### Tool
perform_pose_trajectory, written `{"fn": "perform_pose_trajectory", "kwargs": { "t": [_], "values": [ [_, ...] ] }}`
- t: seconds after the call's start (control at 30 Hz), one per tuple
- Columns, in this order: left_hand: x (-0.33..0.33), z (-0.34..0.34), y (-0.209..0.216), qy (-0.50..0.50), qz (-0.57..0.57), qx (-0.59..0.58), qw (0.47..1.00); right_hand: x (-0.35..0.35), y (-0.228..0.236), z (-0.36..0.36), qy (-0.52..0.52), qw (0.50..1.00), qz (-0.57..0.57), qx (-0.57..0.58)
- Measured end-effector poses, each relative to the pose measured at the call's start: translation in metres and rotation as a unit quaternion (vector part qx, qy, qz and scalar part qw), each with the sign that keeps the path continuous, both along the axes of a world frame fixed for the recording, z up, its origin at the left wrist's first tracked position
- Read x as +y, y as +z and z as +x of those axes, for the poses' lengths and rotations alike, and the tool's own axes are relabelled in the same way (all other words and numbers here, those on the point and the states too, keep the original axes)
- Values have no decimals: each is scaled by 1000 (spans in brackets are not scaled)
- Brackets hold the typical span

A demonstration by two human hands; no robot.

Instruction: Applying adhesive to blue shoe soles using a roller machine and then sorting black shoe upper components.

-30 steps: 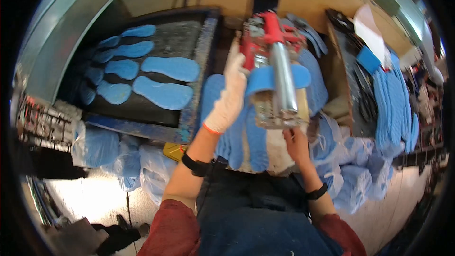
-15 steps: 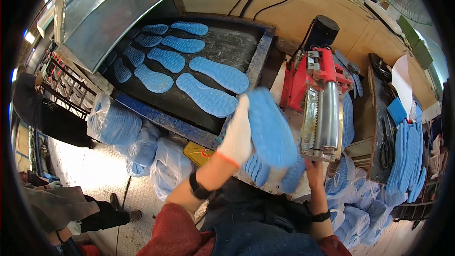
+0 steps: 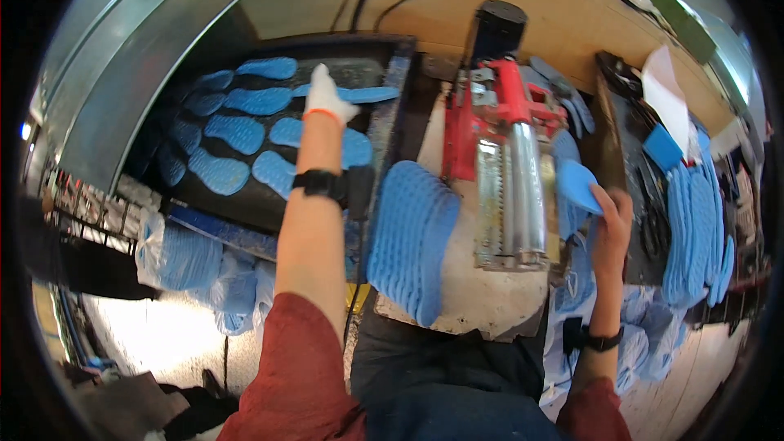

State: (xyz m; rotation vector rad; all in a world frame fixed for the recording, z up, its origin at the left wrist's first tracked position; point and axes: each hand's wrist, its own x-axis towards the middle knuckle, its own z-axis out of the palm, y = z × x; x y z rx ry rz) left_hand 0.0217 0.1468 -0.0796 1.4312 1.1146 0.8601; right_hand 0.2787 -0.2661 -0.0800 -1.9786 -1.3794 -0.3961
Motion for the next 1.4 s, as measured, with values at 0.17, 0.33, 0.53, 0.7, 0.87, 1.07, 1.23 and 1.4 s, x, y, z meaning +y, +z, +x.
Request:
{"fn": "perform_pose_trajectory", "kwargs": {
  "t": [0.17,0.33,0.53,0.7,0.87,1.07,1.23,1.4],
  "values": [
    [-106,16,38,-94,-2,-263,960,33,33,-19,136,988,-11,-70],
    [-226,62,36,-290,126,-305,899,-5,31,-43,160,981,42,99],
    [-223,37,-6,-202,39,-234,950,-72,4,-18,-113,963,197,144],
    [-237,11,-10,-192,-41,-210,958,-94,11,82,-270,960,-39,-68],
    [-269,-29,-11,-191,-303,-268,894,-104,9,101,-280,940,-195,-20],
    [-225,-50,53,-31,-319,-343,883,-120,3,115,-267,940,-211,34],
    [-40,-7,24,-47,-80,-334,938,-101,19,92,-273,948,-130,94],
    [157,-42,-45,-70,-58,-222,971,-94,67,33,-331,880,-122,318]
  ]
}}
